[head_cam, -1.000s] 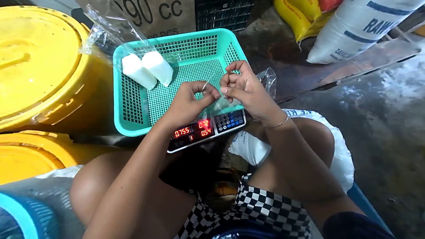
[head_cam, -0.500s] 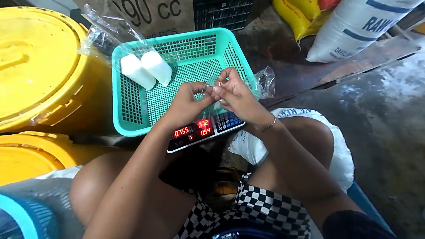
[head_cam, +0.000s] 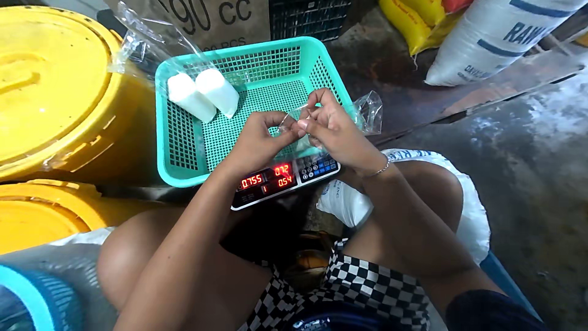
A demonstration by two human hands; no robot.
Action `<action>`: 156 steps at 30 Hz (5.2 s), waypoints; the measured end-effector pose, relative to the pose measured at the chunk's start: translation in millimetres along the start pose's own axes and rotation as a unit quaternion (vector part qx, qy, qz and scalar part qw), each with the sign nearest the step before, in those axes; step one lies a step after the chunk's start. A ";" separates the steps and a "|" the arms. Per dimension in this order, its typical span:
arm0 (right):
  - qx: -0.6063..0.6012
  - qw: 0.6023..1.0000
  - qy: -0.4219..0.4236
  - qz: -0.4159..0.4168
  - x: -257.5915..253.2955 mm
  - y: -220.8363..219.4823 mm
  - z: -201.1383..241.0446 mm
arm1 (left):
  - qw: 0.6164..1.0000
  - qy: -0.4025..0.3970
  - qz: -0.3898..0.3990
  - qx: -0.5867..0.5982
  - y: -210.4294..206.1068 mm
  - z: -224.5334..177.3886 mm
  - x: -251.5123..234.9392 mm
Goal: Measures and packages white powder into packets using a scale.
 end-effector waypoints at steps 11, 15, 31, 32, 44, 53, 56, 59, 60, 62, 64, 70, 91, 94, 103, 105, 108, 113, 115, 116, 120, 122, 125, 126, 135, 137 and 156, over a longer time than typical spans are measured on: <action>0.031 0.999 -0.005 -0.006 0.7 7.8 3.2 | 1.000 0.005 0.015 -0.007 0.3 -0.5 -0.4; -0.011 1.000 0.012 -0.026 0.2 5.6 2.0 | 1.000 -0.001 0.014 -0.002 0.2 0.4 0.4; 0.150 0.976 0.009 -0.156 4.7 9.6 2.7 | 0.982 -0.010 -0.060 -0.180 8.6 0.8 3.2; 0.134 0.978 0.010 -0.160 3.9 8.7 0.4 | 0.968 -0.033 -0.098 -0.229 9.8 -3.2 4.1; -0.192 0.968 -0.073 -0.142 0.5 -1.3 -13.6 | 0.979 0.057 -0.137 0.136 -11.5 3.0 5.3; 0.050 0.971 0.011 -0.235 4.1 9.0 0.5 | 0.970 0.075 -0.227 0.044 8.8 1.2 6.4; 0.151 0.941 0.054 -0.297 8.4 12.3 2.9 | 0.966 0.031 -0.248 -0.065 21.4 -3.0 8.4; 0.076 0.970 -0.024 -0.230 8.1 13.8 3.9 | 0.970 -0.021 -0.227 -0.085 22.0 -12.8 6.6; 0.024 0.978 -0.070 -0.193 7.0 12.6 4.1 | 0.970 -0.035 -0.229 -0.068 19.0 -14.3 6.1; -0.051 0.979 -0.120 -0.154 5.2 10.0 2.9 | 0.970 -0.059 -0.233 -0.036 12.5 -15.4 5.7; -0.084 0.978 -0.110 -0.159 5.0 10.1 1.9 | 0.969 -0.065 -0.237 -0.017 8.6 -15.4 5.9; -0.010 0.981 0.003 -0.193 5.1 20.0 6.3 | 0.988 0.052 -0.145 -0.023 4.0 -13.1 6.1; -0.043 0.982 -0.004 -0.183 2.6 8.2 -0.9 | 0.981 0.110 -0.152 0.055 3.9 -4.0 7.1; -0.040 0.983 -0.009 -0.179 3.2 12.0 0.2 | 0.980 0.107 -0.151 0.074 5.0 -4.2 6.3; -0.054 0.987 -0.013 -0.149 4.0 16.0 2.7 | 0.943 0.182 -0.179 0.214 2.3 1.4 6.8; -0.028 0.990 -0.027 -0.138 3.9 18.4 3.3 | 0.939 0.183 -0.203 0.210 6.2 4.3 7.1; 0.099 0.983 -0.057 -0.147 4.7 25.0 5.3 | 0.965 0.121 -0.214 0.087 17.0 3.8 7.1; 0.340 0.921 0.035 -0.187 6.5 13.2 8.7 | 0.990 -0.021 -0.112 -0.084 10.1 -9.6 4.3; 0.364 0.904 0.097 -0.204 5.2 4.5 6.1 | 0.989 -0.033 -0.083 -0.115 4.7 -11.7 4.6; 0.366 0.897 0.119 -0.217 5.1 1.5 4.8 | 0.986 -0.030 -0.068 -0.148 3.4 -13.5 5.2; 0.366 0.886 0.153 -0.241 7.6 -7.4 3.3 | 0.957 0.004 -0.026 -0.290 -3.7 -23.9 7.4; 0.374 0.883 0.157 -0.238 9.0 -11.5 4.5 | 0.936 0.033 -0.030 -0.349 -6.7 -24.6 8.3; 0.411 0.870 0.112 -0.246 9.8 -8.5 7.6 | 0.909 0.127 -0.026 -0.396 1.5 -22.7 7.8; 0.418 0.868 0.088 -0.254 8.9 -4.3 7.3 | 0.905 0.152 -0.025 -0.396 6.0 -21.9 7.6; 0.131 0.962 0.003 -0.241 2.5 18.6 -1.6 | 0.971 0.177 -0.119 -0.105 19.1 6.0 12.0; -0.026 0.981 -0.032 -0.188 3.0 17.6 -0.2 | 0.964 0.191 -0.168 0.081 13.6 3.0 10.4; -0.458 0.886 -0.073 0.018 -2.7 13.3 -8.9 | 0.886 0.082 -0.008 0.457 14.2 5.6 4.1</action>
Point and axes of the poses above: each hand's wrist, its own x-axis away from the middle knuckle, its own y-axis out of the back of the hand, z = x × y, the point moved 5 cm from there along -x, towards the middle knuckle, and after that the axes turned 13 degrees about -y, right-handed, at the moved point
